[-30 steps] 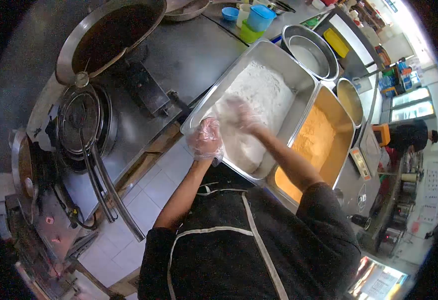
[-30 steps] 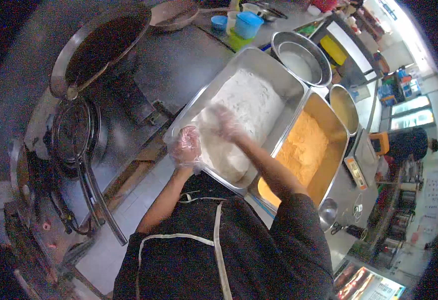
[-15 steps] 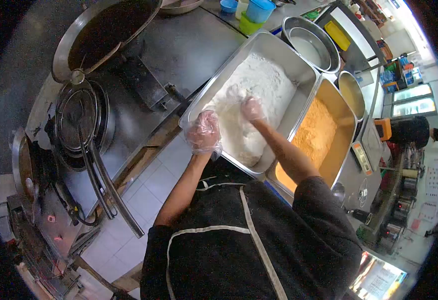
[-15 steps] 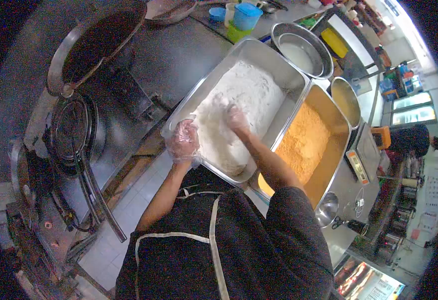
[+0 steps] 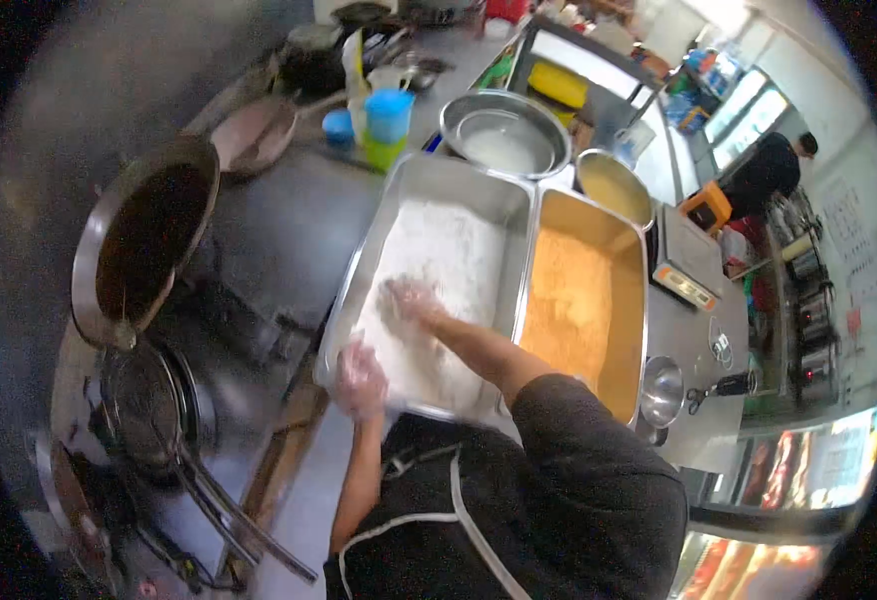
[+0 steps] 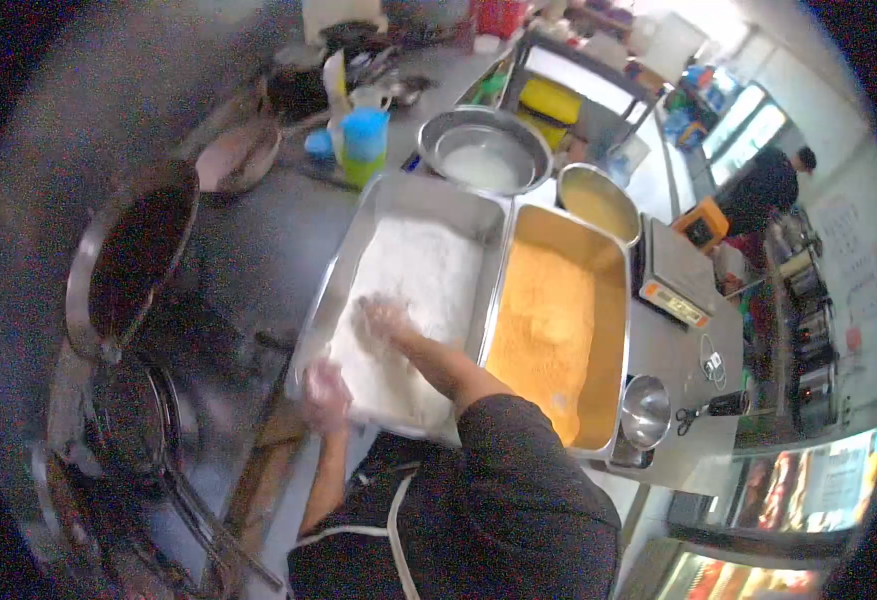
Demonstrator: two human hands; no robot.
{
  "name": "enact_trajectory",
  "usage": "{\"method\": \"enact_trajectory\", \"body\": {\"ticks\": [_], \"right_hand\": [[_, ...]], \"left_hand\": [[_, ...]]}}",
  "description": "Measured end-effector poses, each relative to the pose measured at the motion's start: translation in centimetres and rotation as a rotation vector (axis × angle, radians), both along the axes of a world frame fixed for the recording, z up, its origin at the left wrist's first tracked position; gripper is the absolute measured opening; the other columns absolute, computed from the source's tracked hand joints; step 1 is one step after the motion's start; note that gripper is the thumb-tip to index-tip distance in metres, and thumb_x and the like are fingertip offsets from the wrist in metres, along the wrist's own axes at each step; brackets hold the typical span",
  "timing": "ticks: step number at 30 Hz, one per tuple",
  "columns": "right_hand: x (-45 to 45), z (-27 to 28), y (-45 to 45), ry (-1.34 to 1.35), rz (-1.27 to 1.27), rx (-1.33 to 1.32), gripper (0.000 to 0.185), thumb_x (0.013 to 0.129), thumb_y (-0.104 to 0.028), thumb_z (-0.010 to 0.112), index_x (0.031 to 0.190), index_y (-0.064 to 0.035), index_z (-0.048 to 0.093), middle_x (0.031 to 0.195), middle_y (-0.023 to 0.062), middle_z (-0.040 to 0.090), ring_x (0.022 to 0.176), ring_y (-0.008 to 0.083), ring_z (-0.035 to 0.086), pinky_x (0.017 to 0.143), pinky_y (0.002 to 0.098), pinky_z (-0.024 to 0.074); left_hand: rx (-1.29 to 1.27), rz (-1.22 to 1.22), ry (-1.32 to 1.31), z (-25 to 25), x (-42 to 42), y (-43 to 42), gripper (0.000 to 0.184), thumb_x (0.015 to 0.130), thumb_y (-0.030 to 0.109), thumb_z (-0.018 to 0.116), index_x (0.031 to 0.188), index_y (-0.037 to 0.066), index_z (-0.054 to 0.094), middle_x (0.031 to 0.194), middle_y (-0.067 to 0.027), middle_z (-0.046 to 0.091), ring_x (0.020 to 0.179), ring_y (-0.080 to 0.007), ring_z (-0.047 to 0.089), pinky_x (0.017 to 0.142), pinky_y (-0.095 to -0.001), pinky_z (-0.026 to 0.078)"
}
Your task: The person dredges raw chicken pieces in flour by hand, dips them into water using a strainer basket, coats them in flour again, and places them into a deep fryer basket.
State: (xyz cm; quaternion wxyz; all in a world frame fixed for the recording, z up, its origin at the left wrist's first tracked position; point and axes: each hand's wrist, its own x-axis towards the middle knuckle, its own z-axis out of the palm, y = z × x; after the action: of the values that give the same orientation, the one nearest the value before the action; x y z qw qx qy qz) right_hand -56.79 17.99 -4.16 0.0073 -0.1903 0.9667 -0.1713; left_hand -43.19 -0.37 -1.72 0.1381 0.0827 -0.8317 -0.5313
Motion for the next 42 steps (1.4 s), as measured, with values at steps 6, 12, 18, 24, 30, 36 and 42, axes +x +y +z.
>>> {"method": "enact_trajectory", "body": {"ticks": [6, 12, 18, 24, 30, 36, 42], "right_hand": [[-2.7, 5.8, 4.1, -0.224, -0.268, -0.188, 0.037, 0.081, -0.027, 0.049, 0.113, -0.0071, 0.053, 0.095, 0.0166, 0.063, 0.089, 0.0323, 0.060, 0.079, 0.0421, 0.0475], [-3.8, 3.2, 9.4, -0.425, 0.178, 0.060, 0.053, 0.079, -0.036, 0.056, 0.124, -0.0102, 0.047, 0.112, 0.0158, 0.058, 0.103, 0.0282, 0.057, 0.088, 0.0382, 0.0459], [2.5, -1.7, 4.1, -0.320, -0.177, 0.253, 0.078, 0.080, -0.046, 0.059, 0.143, -0.0178, 0.023, 0.137, 0.0168, 0.038, 0.117, 0.0244, 0.046, 0.093, 0.0383, 0.0444], [0.3, 4.9, 6.7, -0.450, -0.361, -0.024, 0.036, 0.088, -0.027, 0.045, 0.113, -0.0034, 0.054, 0.092, 0.0123, 0.059, 0.091, 0.0255, 0.054, 0.068, 0.0339, 0.0482], [-4.5, 4.5, 11.8, 0.164, 0.473, 0.519, 0.023, 0.084, -0.017, 0.049, 0.099, -0.0036, 0.061, 0.089, 0.0091, 0.062, 0.074, 0.0203, 0.057, 0.061, 0.0363, 0.0465], [-4.6, 3.9, 15.7, -0.488, 0.225, 0.045, 0.028, 0.085, -0.022, 0.054, 0.108, -0.0052, 0.055, 0.097, 0.0114, 0.062, 0.096, 0.0196, 0.056, 0.087, 0.0364, 0.0432], [4.2, -0.7, 6.4, -0.053, -0.121, 0.156, 0.043, 0.085, -0.030, 0.056, 0.117, -0.0025, 0.050, 0.099, 0.0156, 0.060, 0.088, 0.0240, 0.059, 0.077, 0.0386, 0.0480]], "left_hand": [[-0.181, 0.085, 0.171, 9.6, 1.5, 1.6, 0.020, 0.086, 0.015, 0.051, 0.102, 0.004, 0.056, 0.085, -0.0083, 0.060, 0.078, -0.0148, 0.057, 0.070, -0.0284, 0.048], [-0.079, 0.122, 0.192, 7.0, 0.8, 1.5, 0.015, 0.082, 0.014, 0.056, 0.096, 0.010, 0.061, 0.088, -0.0116, 0.066, 0.078, -0.0266, 0.064, 0.067, -0.0366, 0.050], [-0.127, 0.122, 0.182, 8.2, 1.1, 1.5, 0.013, 0.084, 0.012, 0.053, 0.093, 0.009, 0.062, 0.080, -0.0092, 0.066, 0.069, -0.0270, 0.065, 0.061, -0.0358, 0.052], [-0.197, 0.140, 0.197, 9.9, 1.2, 1.5, 0.016, 0.084, 0.017, 0.051, 0.094, 0.010, 0.060, 0.083, -0.0111, 0.065, 0.074, -0.0296, 0.063, 0.064, -0.0373, 0.051], [-0.165, 0.134, 0.209, 10.9, 1.4, 1.5, 0.015, 0.083, 0.015, 0.052, 0.094, 0.010, 0.061, 0.082, -0.0113, 0.065, 0.073, -0.0288, 0.064, 0.063, -0.0375, 0.051], [-0.146, 0.130, 0.223, 9.3, 1.1, 1.4, 0.018, 0.083, 0.013, 0.053, 0.098, 0.007, 0.059, 0.088, -0.0119, 0.065, 0.081, -0.0268, 0.063, 0.072, -0.0356, 0.050], [-0.212, 0.136, 0.182, 11.0, 1.5, 1.5, 0.016, 0.083, 0.014, 0.053, 0.095, 0.007, 0.060, 0.081, -0.0127, 0.064, 0.071, -0.0273, 0.063, 0.064, -0.0365, 0.050]]}}
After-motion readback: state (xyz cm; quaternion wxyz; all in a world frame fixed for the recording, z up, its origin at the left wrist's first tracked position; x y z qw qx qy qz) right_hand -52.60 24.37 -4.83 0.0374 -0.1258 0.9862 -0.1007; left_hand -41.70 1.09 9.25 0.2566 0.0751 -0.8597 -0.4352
